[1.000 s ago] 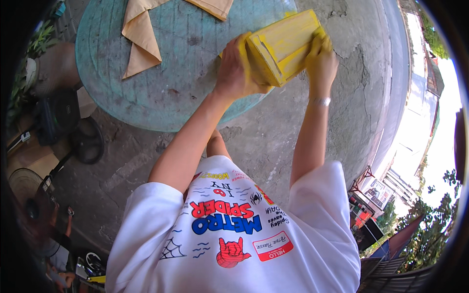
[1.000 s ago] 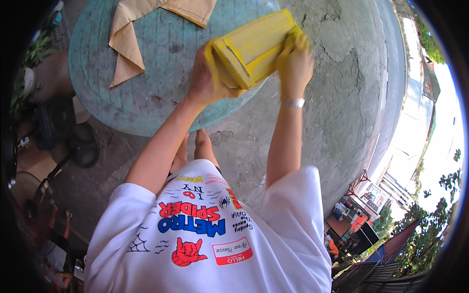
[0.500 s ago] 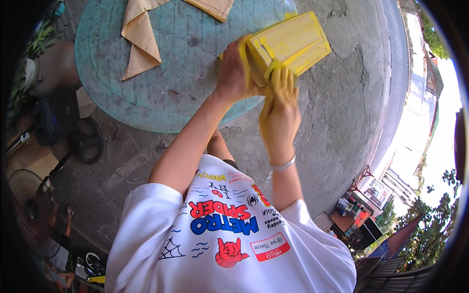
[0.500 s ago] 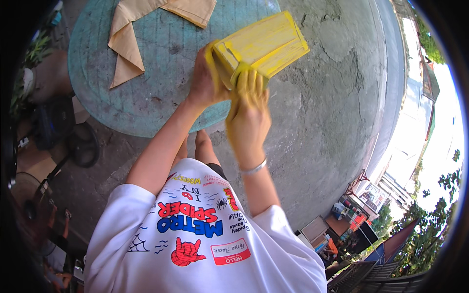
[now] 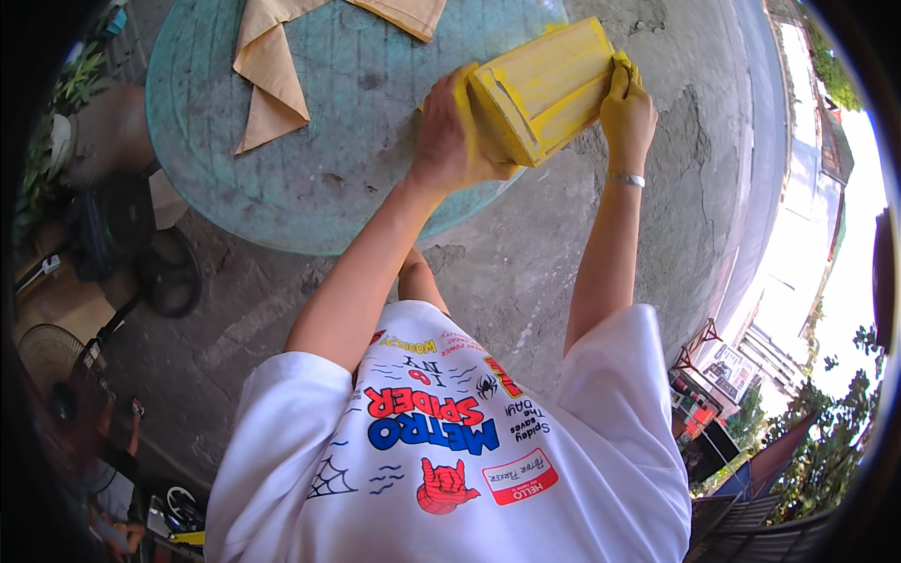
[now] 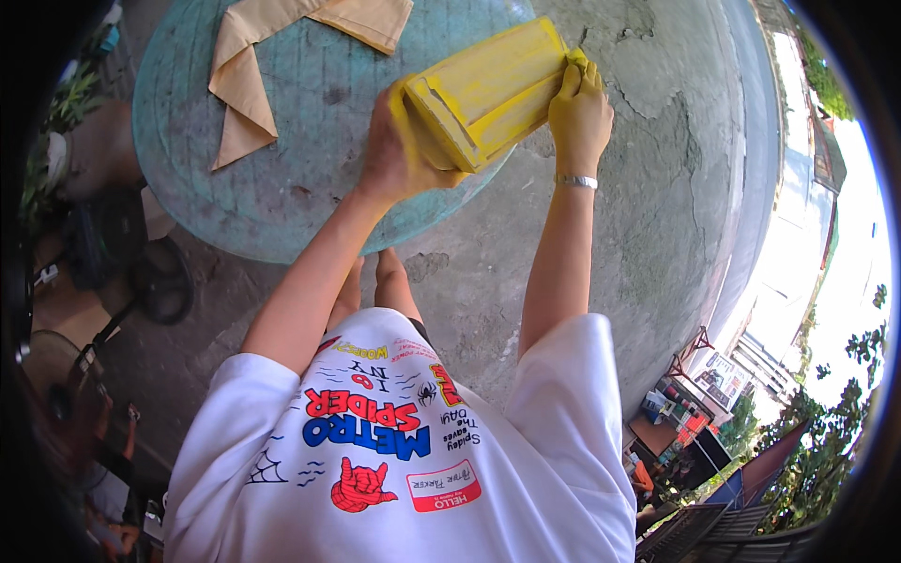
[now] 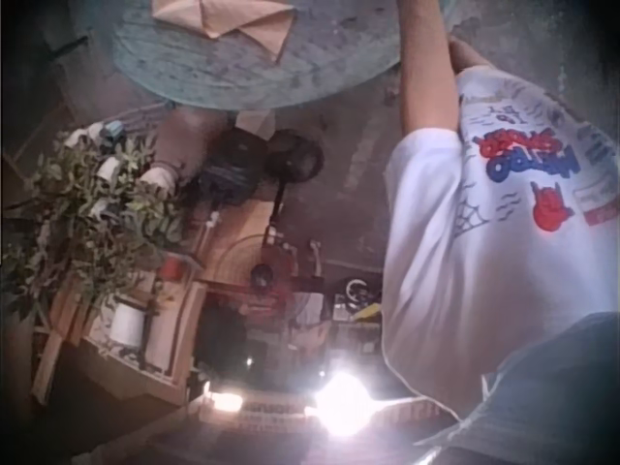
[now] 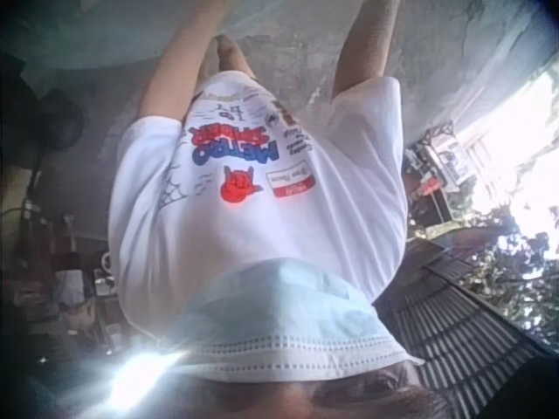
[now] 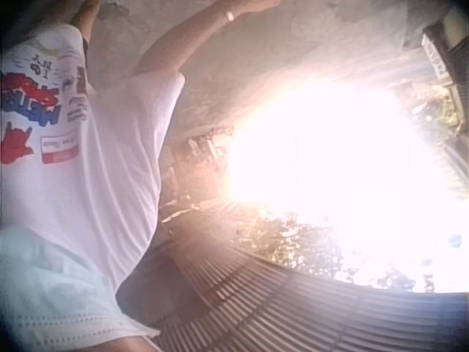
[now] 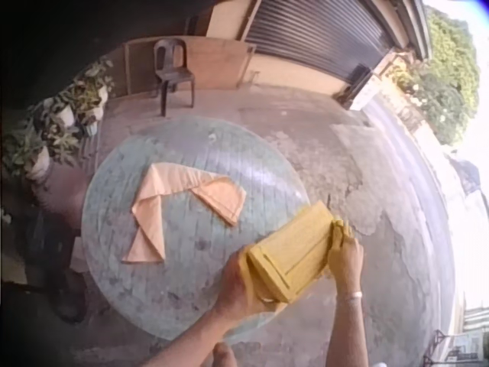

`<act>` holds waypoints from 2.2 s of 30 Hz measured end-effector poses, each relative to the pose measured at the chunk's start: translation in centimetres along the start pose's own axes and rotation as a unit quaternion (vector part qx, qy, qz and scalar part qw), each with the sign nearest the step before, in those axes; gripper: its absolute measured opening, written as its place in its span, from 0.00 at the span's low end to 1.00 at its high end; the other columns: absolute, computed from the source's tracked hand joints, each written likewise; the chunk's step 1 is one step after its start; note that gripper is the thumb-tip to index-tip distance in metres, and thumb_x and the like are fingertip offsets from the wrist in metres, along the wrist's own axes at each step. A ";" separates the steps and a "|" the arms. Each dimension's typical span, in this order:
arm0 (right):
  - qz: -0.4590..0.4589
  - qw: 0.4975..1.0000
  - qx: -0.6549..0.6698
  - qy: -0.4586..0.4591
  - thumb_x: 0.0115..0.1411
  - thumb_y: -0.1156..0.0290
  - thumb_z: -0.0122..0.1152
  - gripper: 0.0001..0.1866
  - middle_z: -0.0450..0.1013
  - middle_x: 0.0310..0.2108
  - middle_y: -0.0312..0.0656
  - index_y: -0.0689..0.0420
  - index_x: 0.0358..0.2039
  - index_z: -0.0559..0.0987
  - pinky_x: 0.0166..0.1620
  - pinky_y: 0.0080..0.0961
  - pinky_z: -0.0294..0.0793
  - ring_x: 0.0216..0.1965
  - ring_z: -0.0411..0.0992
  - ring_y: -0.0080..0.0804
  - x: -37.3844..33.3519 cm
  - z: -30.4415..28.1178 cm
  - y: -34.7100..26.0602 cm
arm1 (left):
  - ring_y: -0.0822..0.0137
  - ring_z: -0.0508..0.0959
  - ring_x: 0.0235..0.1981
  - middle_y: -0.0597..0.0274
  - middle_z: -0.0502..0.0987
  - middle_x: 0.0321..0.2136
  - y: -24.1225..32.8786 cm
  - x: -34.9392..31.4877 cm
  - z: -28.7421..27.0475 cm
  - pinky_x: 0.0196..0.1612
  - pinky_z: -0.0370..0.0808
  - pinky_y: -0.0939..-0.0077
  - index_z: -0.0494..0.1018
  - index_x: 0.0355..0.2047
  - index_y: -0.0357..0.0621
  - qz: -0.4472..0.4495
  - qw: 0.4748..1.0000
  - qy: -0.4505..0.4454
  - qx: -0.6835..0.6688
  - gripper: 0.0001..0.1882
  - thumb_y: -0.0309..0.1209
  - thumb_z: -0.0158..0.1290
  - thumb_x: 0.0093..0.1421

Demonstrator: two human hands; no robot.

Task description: The person sands a small yellow-painted wooden box with a yellow sanding sponge. They rotate the box to sand multiple sides and edges while working at a round green table outdoors.

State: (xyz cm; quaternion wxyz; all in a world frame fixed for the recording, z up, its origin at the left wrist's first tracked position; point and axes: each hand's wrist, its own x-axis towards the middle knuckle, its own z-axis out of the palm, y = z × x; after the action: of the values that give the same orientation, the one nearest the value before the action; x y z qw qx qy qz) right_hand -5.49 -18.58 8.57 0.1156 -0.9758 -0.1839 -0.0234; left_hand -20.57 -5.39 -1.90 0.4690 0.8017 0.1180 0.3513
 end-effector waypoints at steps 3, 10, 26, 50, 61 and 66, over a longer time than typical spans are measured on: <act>-0.231 0.953 -0.019 0.197 0.70 0.66 0.57 0.17 0.80 0.53 0.51 0.53 0.57 0.80 0.47 0.39 0.84 0.54 0.78 0.50 -8.0 3.6 -2.8 | 0.47 0.69 0.57 0.50 0.69 0.56 -0.6 -0.1 0.0 0.61 0.68 0.53 0.63 0.61 0.43 -0.010 1.000 0.004 0.012 0.55 0.45 0.78 0.33; 0.004 1.000 -0.028 -0.003 0.72 0.63 0.53 0.16 0.80 0.49 0.49 0.56 0.54 0.80 0.41 0.45 0.83 0.44 0.80 0.49 0.9 0.2 -0.7 | 0.47 0.70 0.56 0.50 0.71 0.55 -0.2 -0.1 0.2 0.61 0.67 0.52 0.64 0.61 0.43 0.012 1.000 0.021 0.005 0.55 0.46 0.77 0.34; -0.232 0.966 0.056 0.095 0.70 0.63 0.54 0.20 0.78 0.57 0.50 0.55 0.59 0.78 0.57 0.43 0.80 0.57 0.77 0.51 -12.7 1.8 -6.4 | 0.45 0.70 0.56 0.49 0.70 0.54 -1.8 0.4 -0.2 0.61 0.68 0.51 0.62 0.63 0.42 0.013 0.998 -0.068 0.013 0.59 0.50 0.77 0.33; -0.010 0.998 -0.060 0.016 0.70 0.63 0.53 0.15 0.79 0.50 0.53 0.56 0.51 0.80 0.42 0.48 0.82 0.41 0.81 0.54 1.3 1.2 -2.9 | 0.42 0.65 0.62 0.43 0.63 0.61 -0.8 -0.4 0.4 0.65 0.63 0.45 0.49 0.69 0.36 -0.041 0.996 -0.066 -0.037 0.68 0.47 0.78 0.33; 0.015 1.000 -0.003 -0.009 0.74 0.52 0.47 0.22 0.81 0.39 0.55 0.60 0.44 0.79 0.39 0.48 0.82 0.40 0.81 0.54 5.0 1.0 -4.2 | 0.44 0.67 0.60 0.45 0.65 0.59 -0.2 -0.3 0.1 0.62 0.65 0.47 0.53 0.67 0.38 -0.015 1.000 -0.012 -0.022 0.65 0.47 0.78 0.34; -0.232 0.970 -0.030 0.060 0.67 0.64 0.59 0.22 0.77 0.55 0.50 0.55 0.61 0.77 0.57 0.45 0.76 0.56 0.76 0.50 -7.5 3.4 -9.3 | 0.41 0.65 0.62 0.42 0.62 0.61 -3.3 -0.8 0.7 0.65 0.62 0.46 0.47 0.69 0.36 -0.036 0.999 -0.022 -0.003 0.70 0.45 0.78 0.33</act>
State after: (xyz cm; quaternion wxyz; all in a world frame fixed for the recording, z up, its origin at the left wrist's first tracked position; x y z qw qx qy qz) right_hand -15.82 -12.02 6.64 0.0881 -0.9064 -0.3972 -0.1140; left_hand -20.24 -4.54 -5.23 0.4860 0.8030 0.1359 0.3170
